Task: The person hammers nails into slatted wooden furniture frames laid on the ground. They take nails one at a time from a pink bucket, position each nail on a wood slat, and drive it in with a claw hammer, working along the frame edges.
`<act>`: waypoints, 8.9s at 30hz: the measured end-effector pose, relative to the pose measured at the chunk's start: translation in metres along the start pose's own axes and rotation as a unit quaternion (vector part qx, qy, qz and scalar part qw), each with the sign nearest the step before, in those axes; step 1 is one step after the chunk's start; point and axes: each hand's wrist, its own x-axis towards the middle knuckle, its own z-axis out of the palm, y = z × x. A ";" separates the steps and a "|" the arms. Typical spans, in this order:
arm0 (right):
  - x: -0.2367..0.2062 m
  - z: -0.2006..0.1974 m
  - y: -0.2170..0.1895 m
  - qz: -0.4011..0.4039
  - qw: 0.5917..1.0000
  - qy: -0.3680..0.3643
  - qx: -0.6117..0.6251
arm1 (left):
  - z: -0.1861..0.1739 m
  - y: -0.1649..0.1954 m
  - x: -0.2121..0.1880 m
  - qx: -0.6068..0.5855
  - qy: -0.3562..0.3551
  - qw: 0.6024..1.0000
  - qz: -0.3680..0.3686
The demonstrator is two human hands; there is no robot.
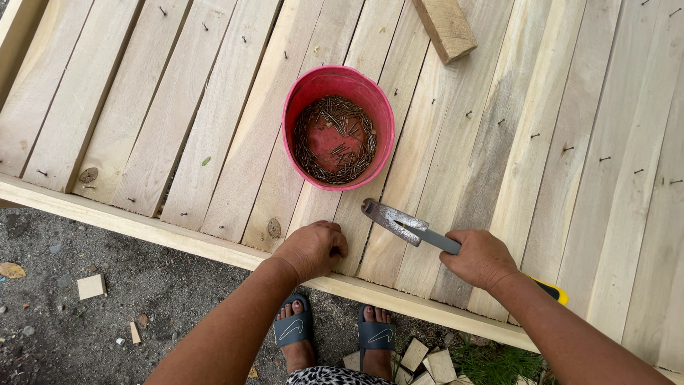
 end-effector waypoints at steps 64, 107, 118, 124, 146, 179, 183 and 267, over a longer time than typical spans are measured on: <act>-0.012 0.015 -0.015 -0.095 0.981 -0.147 0.081 | -0.001 -0.005 -0.002 -0.071 0.125 0.976 -0.162; -0.010 0.017 -0.014 -0.122 0.983 -0.120 0.066 | 0.003 -0.010 0.004 -0.124 0.136 0.970 -0.159; -0.020 -0.010 -0.017 -0.120 0.983 -0.130 -0.046 | 0.002 -0.012 0.008 -0.086 0.141 0.976 -0.143; -0.010 -0.007 -0.007 -0.072 0.989 -0.125 0.020 | 0.005 -0.007 0.002 -0.093 0.151 0.971 -0.160; 0.042 -0.023 0.050 0.119 0.975 0.125 0.139 | -0.081 0.047 0.120 0.028 0.135 0.959 -0.246; 0.038 -0.044 0.049 0.125 0.975 0.067 0.170 | -0.057 0.102 0.167 -0.161 0.157 0.943 -0.244; 0.038 -0.044 0.052 0.117 0.977 0.042 0.172 | -0.048 0.106 0.165 -0.204 0.210 0.921 -0.258; -0.019 0.020 0.088 -0.139 0.985 -0.091 0.034 | 0.047 0.097 0.011 0.044 0.009 0.981 -0.190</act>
